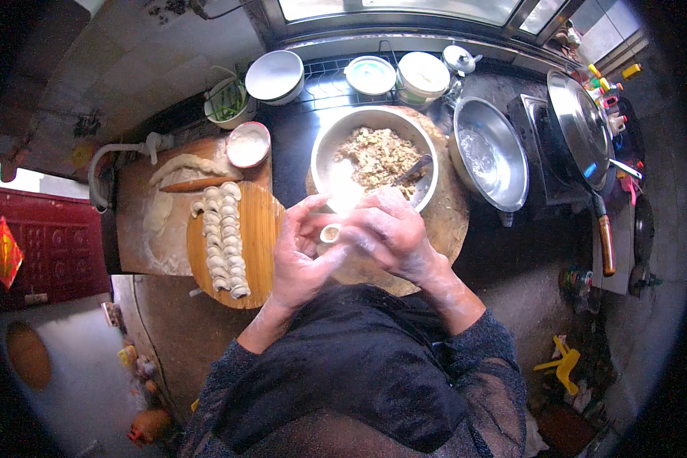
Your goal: The person repeatedly scoops filling from a bowl with a spoon, places it onto small round dough wrappers, and folds them into dumplings. The finished dumplings are arranged in rows on a wooden board.
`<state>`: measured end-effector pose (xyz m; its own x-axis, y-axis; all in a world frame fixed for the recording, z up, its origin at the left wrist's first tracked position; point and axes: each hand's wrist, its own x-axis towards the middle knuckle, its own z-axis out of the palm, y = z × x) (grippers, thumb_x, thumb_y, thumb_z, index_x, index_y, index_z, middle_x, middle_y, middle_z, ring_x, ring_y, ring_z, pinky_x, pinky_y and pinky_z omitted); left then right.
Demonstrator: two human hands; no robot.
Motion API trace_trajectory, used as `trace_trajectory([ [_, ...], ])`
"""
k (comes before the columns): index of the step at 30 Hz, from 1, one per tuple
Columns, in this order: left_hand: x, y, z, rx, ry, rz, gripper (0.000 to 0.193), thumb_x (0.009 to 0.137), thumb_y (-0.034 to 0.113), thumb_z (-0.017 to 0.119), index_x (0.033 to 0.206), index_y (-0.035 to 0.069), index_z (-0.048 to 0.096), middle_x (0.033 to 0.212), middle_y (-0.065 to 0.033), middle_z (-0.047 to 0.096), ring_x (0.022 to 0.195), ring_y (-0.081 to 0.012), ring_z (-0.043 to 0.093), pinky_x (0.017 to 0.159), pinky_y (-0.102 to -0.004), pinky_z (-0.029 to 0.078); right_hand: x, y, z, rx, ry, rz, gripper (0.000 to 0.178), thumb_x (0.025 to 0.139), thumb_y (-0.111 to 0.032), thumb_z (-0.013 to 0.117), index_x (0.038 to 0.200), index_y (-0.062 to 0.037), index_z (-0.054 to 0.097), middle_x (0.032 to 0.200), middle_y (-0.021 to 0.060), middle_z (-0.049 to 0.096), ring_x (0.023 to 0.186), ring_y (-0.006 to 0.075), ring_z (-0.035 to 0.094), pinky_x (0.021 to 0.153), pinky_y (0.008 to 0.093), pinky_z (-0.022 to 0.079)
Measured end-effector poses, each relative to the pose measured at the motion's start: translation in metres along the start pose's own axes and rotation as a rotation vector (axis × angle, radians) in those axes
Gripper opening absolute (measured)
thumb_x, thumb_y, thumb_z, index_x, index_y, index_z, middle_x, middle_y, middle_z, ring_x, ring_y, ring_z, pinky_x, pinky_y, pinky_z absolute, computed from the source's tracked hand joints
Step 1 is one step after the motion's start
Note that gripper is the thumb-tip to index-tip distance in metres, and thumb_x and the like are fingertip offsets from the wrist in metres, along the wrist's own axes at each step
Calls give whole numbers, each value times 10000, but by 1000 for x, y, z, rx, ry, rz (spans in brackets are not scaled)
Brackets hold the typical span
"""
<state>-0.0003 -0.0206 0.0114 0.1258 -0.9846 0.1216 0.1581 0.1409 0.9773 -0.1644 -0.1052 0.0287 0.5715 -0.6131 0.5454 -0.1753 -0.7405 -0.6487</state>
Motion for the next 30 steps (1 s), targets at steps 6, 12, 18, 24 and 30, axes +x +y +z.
trace_trajectory([
  [6,-2,-1,-1,210,12,16,681,795,-42,754,1390,46,436,1060,-87,688,896,-126,634,791,-260,510,4,-6,0,-22,-25,-37,220,783,-137,765,993,-84,729,845,82,625,781,269,601,667,371,465],
  [12,-1,-6,1,210,38,60,673,788,-51,722,1393,53,445,1024,-89,696,849,-123,633,760,-263,517,4,-1,2,-35,-23,-72,217,791,-153,760,992,-77,727,796,78,598,735,256,570,649,379,455],
  [18,-1,8,2,362,-21,-17,711,754,-36,724,1405,56,452,1084,-96,664,990,-165,660,870,-305,542,0,-2,4,-24,-36,-10,221,796,-167,762,998,-83,732,836,79,618,750,258,579,662,389,452],
  [24,0,7,1,433,-10,31,694,780,-40,710,1407,74,434,949,-91,665,796,-154,640,737,-290,534,6,0,2,90,-170,-3,137,823,-94,733,944,-51,689,861,101,627,777,273,600,694,372,474],
  [30,-2,4,-2,455,-68,-66,643,803,15,716,1387,64,451,1006,-98,678,909,-161,672,828,-303,544,-2,8,11,130,-163,89,99,896,-109,669,881,-30,612,819,93,573,781,255,571,712,361,460],
])
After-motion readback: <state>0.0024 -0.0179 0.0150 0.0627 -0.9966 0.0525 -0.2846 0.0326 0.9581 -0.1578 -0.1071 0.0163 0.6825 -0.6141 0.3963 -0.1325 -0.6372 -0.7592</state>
